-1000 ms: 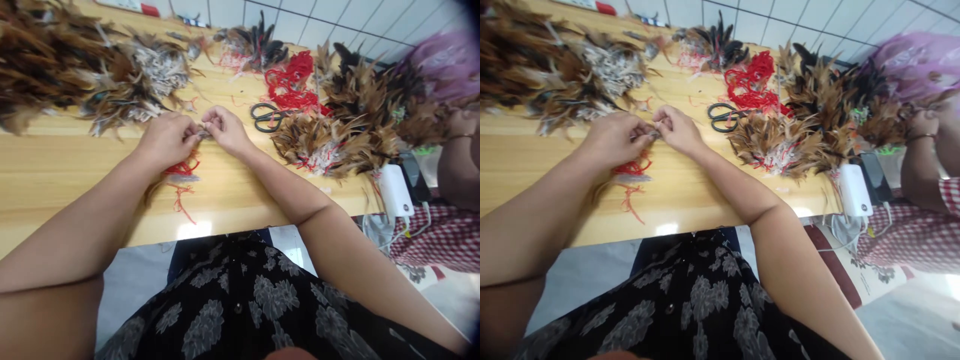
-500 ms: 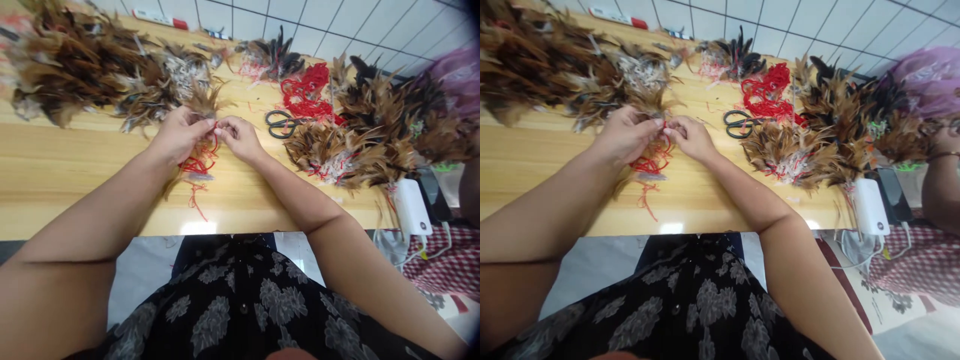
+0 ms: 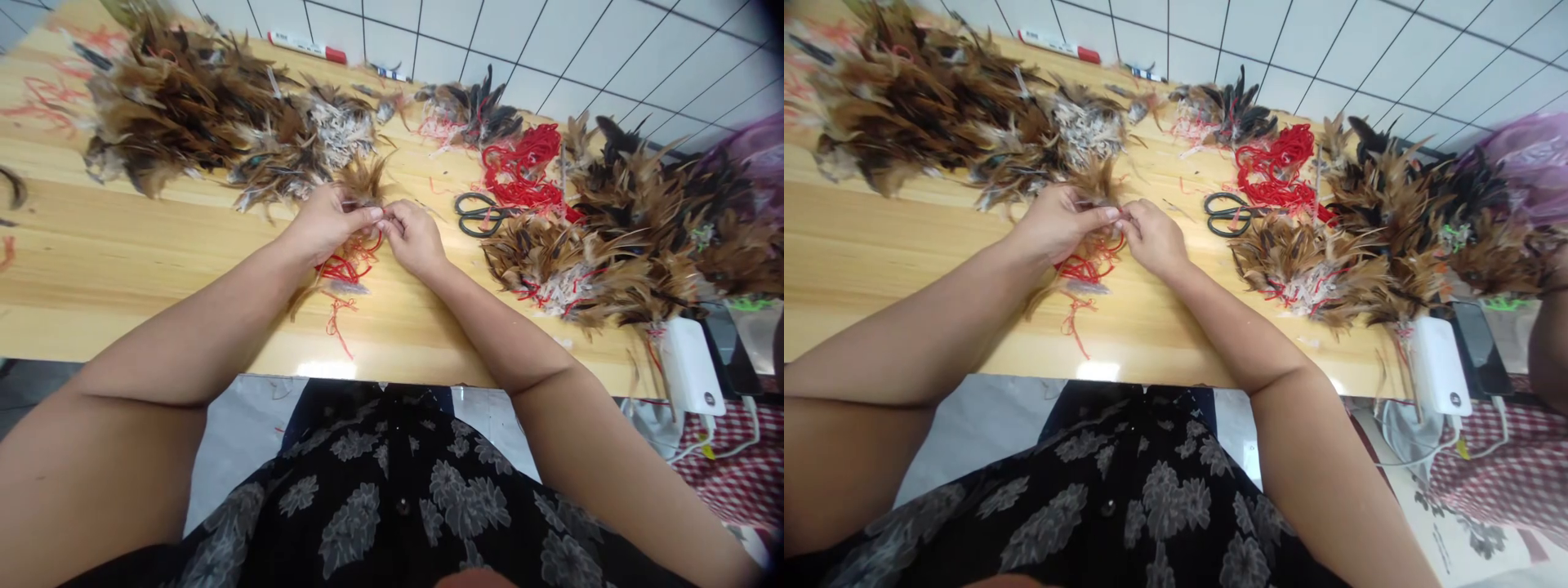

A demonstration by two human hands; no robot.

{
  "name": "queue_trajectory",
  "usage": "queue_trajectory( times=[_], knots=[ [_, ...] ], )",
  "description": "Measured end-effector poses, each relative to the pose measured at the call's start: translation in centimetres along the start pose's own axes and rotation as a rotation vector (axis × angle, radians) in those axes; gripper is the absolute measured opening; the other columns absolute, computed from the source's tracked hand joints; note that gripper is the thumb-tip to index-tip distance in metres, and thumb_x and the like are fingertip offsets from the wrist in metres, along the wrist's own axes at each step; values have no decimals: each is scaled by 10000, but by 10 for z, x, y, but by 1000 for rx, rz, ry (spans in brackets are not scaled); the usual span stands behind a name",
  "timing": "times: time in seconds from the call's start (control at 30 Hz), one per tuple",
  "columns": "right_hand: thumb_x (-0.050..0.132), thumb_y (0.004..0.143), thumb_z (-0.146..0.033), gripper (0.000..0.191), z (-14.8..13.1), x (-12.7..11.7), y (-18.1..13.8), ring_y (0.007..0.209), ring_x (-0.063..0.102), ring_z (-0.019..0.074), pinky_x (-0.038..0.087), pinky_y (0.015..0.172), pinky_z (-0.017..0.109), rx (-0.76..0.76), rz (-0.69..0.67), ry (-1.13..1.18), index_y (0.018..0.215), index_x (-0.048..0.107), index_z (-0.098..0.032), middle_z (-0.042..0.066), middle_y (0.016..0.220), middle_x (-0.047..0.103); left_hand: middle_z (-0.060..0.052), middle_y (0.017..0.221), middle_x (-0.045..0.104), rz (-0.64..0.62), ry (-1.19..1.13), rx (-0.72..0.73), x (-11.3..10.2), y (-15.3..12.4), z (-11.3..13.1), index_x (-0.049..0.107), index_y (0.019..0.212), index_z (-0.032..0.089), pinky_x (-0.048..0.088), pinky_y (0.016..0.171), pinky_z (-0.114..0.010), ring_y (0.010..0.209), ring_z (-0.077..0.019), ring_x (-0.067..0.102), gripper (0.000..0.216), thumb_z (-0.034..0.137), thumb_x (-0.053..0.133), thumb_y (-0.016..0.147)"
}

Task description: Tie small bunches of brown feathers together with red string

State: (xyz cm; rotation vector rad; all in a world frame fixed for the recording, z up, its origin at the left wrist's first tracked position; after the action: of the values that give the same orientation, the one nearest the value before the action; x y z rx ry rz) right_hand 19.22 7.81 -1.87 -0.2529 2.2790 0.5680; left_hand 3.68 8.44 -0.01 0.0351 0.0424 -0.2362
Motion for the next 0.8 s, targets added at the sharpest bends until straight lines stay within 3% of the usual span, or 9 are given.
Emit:
queue_trajectory(
  times=[0.13, 0.27, 0.4, 0.6, 0.8],
  knots=[
    [631, 1213, -474, 311, -3, 0, -1, 1221, 746, 274, 601, 1120, 415, 2, -4, 5, 1237, 795, -211, 110, 1219, 825, -20, 804, 734, 11, 38, 8, -5, 2, -7, 687, 846, 245, 633, 1041, -546, 1035, -317, 756, 607, 657, 1132, 849],
    [668, 1190, -519, 372, 3, 0, 1, 1135, 746, 252, 605, 1083, 396, 42, -7, 107, 1269, 817, -188, 93, 1149, 816, -15, 830, 744, 1, -80, 46, -5, 6, -3, 694, 829, 263, 628, 990, -510, 952, -282, 699, 732, 759, 1199, 646],
    [725, 1156, -602, 434, 8, 0, 3, 925, 662, 200, 576, 923, 349, 110, -20, 219, 1254, 822, -191, 36, 981, 744, -2, 852, 763, 1, -188, 66, -5, 10, -4, 743, 834, 270, 635, 963, -497, 852, -239, 634, 756, 699, 1257, 483],
    [787, 1085, -761, 557, 0, -3, 2, 778, 500, 157, 466, 778, 313, 168, -89, 322, 1101, 808, -205, -31, 806, 578, -2, 840, 765, -7, -146, 41, 0, 5, 1, 754, 852, 255, 637, 1087, -526, 955, -277, 697, 697, 665, 1243, 572],
    [799, 1081, -735, 532, -2, -11, 4, 841, 546, 190, 493, 847, 330, 247, -10, 278, 951, 768, -220, -21, 793, 589, 18, 835, 724, -41, -77, -26, 6, -3, 13, 729, 829, 255, 604, 991, -483, 853, -216, 598, 688, 638, 1236, 563]
  ],
)
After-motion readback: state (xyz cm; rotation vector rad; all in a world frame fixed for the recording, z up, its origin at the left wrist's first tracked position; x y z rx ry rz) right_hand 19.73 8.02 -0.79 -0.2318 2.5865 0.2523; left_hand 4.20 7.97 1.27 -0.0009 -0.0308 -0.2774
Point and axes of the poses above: each hand's wrist, its own y-axis towards the middle knuckle, its own x-axis out of the palm, z = x × y, the point moved 8 cm from there along y, towards the middle knuckle
